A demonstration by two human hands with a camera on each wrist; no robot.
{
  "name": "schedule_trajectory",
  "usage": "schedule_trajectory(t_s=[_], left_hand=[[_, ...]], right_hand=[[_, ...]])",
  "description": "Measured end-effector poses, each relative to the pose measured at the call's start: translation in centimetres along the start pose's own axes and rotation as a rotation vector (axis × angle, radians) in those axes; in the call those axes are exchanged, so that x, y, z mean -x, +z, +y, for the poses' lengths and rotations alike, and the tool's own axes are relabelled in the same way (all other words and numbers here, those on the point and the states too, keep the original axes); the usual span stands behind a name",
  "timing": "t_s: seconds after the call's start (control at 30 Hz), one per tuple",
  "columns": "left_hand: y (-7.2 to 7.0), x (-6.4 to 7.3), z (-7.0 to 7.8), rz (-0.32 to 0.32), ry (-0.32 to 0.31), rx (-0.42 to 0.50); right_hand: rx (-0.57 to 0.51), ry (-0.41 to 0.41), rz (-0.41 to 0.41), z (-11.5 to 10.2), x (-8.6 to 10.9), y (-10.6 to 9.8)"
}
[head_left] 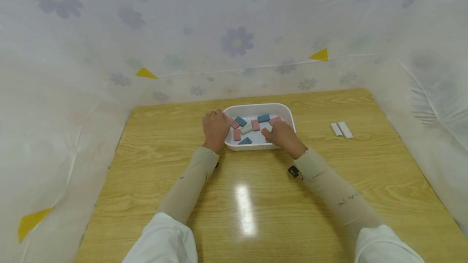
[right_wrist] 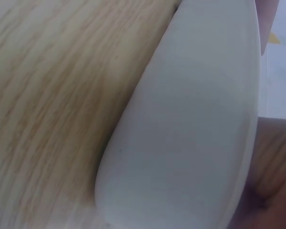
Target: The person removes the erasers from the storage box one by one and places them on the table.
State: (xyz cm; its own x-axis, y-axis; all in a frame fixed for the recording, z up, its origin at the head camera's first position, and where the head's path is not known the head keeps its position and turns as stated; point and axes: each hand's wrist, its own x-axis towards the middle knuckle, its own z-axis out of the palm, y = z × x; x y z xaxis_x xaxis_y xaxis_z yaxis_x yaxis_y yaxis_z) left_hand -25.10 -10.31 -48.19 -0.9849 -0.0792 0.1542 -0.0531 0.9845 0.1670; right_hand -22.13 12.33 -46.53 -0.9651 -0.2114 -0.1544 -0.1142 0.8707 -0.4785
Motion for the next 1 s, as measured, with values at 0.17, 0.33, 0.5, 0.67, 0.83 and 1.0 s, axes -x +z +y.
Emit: schedule_trajectory(t_s=[0.17,0.33,0.5,0.67,0.83,1.0], left_hand=[[0.0,0.1,-0.1,0.002,0.004,0.011],[0.2,0.0,-0.2,0.005,0.001,0.002],[0.3,0.0,-0.3,0.021,0.005,0.008],[0.4,-0.1,-0.3,0.022,0.007,0.011],[0.3,-0.1,-0.2,0.022,0.013,0.021],[0.1,0.0,0.1,0.029,0.019,0.014]], right_hand=[[-0.081,0.0,0.019,-0.1,0.3,-0.2],[-0.069,-0.058,0.084,-0.6,0.6,-1.0],[-0.1,-0.085,0.097,-1.7,1.6,-2.9],[-0.11,-0.087,0.102,-2.2,2.5,-4.6],[-0.128,-0.058,0.127,-0.9,2.9,-6.0],[-0.134,-0.015,0.146,1.9,3.4,-7.3]])
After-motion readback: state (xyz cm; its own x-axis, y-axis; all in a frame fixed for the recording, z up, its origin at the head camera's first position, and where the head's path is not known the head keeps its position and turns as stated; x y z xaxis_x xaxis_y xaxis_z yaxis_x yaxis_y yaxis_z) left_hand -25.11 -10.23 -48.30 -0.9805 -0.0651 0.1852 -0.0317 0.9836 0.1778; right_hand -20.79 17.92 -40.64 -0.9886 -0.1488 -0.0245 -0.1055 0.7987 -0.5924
